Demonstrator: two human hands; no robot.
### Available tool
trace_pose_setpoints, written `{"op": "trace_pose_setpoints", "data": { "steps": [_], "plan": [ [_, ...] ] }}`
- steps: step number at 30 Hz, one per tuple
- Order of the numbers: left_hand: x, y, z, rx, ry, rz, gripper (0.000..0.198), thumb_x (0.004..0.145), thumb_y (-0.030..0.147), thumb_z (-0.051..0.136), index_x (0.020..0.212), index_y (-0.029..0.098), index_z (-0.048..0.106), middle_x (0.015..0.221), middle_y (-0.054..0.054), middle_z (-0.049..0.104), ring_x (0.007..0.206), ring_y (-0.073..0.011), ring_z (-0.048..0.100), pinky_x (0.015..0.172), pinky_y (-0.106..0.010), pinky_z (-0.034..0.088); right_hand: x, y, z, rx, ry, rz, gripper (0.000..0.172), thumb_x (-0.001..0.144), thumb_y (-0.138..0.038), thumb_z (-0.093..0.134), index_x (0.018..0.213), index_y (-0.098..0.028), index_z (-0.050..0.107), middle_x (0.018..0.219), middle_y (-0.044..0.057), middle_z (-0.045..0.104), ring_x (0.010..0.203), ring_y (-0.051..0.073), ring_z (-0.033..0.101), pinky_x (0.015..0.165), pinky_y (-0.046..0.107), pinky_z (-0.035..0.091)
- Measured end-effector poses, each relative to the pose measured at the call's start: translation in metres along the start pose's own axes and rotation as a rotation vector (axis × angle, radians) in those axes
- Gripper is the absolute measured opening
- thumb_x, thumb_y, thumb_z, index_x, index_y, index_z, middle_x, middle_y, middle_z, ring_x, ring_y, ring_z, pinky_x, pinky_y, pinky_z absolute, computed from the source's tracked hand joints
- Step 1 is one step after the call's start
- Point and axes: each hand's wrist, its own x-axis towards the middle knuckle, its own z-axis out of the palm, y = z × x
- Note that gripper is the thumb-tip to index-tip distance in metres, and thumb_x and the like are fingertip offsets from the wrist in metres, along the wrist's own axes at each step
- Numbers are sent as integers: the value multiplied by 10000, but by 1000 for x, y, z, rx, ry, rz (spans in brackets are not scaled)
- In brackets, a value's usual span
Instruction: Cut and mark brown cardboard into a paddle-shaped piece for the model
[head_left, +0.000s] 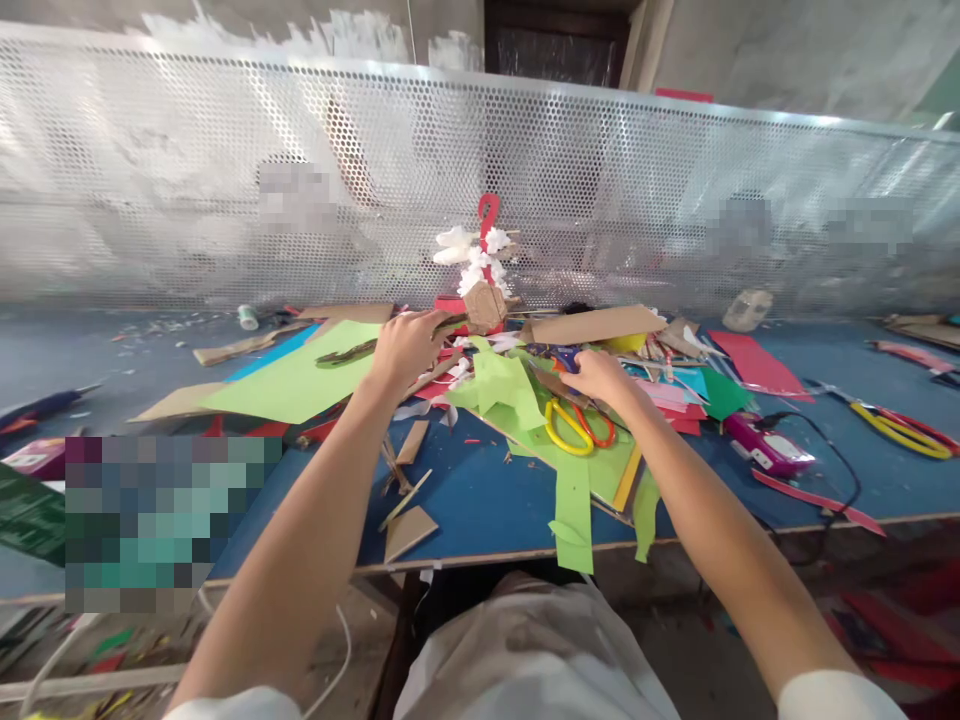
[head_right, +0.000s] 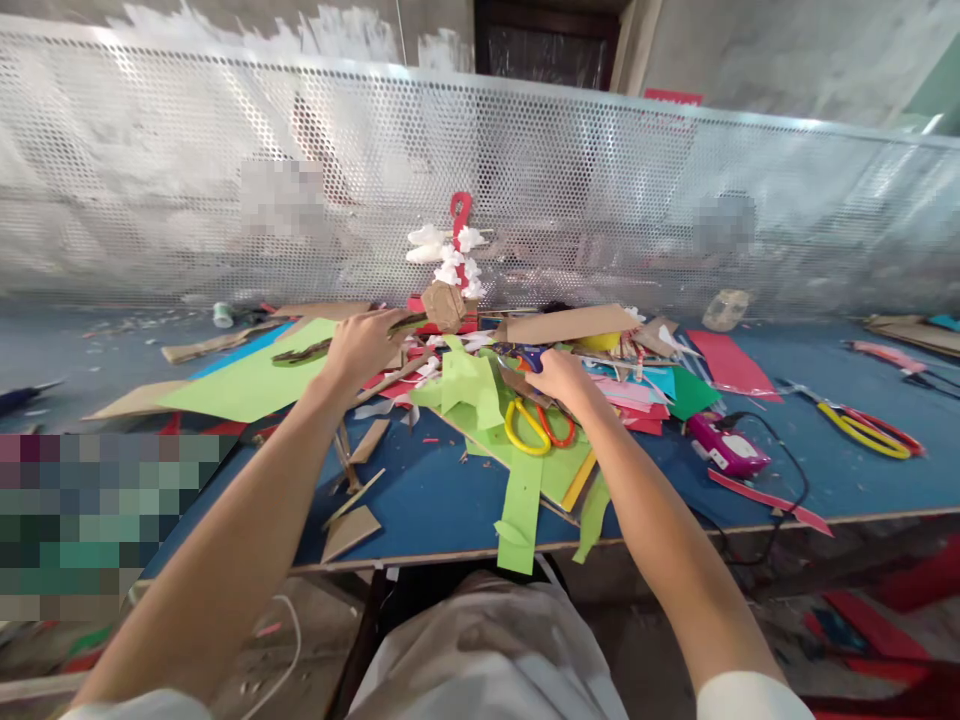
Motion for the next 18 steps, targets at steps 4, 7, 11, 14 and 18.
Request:
{"op": "trace_pose_setpoints", "data": {
  "steps": [4, 7, 11, 14, 18],
  "plan": [
    [0, 0, 2, -14, -12, 25, 353, 1026, 313, 601, 1315, 292, 803, 1265, -93, 828, 1108, -315, 787, 959, -412, 595, -1, -5, -5, -8, -51, 45, 375, 997, -432, 647, 1153, -121, 788, 1162, 235, 819, 1078, 352, 779, 802, 333, 490],
    [0, 0, 3, 1, -10, 29, 362, 1026, 304, 593, 1320, 284, 802, 1263, -99, 828, 1103, -321, 788, 949, -422, 599, 2, -3, -1, 7, -27, 58, 386, 988, -428, 657, 1195, -123, 773, 1191, 229, 815, 1097, 353, 774, 807, 335, 486],
    [0, 1, 2, 20, -10, 17, 371, 1029, 322, 588, 1335, 296, 796, 1243, -92, 834, 1113, -318, 785, 942, -412, 599, 10, 3, 6, 14, -12, 85, 391, 976, -435, 656, 1176, -124, 782, 1157, 218, 824, 1088, 347, 779, 782, 328, 471],
    [-1, 2, 0, 16, -22, 9, 385, 1032, 333, 582, 1354, 289, 789, 1248, -93, 833, 1127, -320, 782, 947, -411, 597, 15, 7, 10, 15, -29, 70, 375, 965, -430, 646, 1126, -129, 802, 1121, 212, 832, 1070, 346, 786, 765, 326, 463],
    [-1, 3, -1, 17, -33, 14, 393, 1037, 356, 576, 1363, 287, 785, 1268, -95, 827, 1144, -334, 776, 948, -416, 594, 18, 9, 13, 30, -51, 55, 383, 965, -465, 644, 1097, -148, 813, 1109, 205, 836, 1066, 345, 789, 752, 319, 470]
  ]
}}
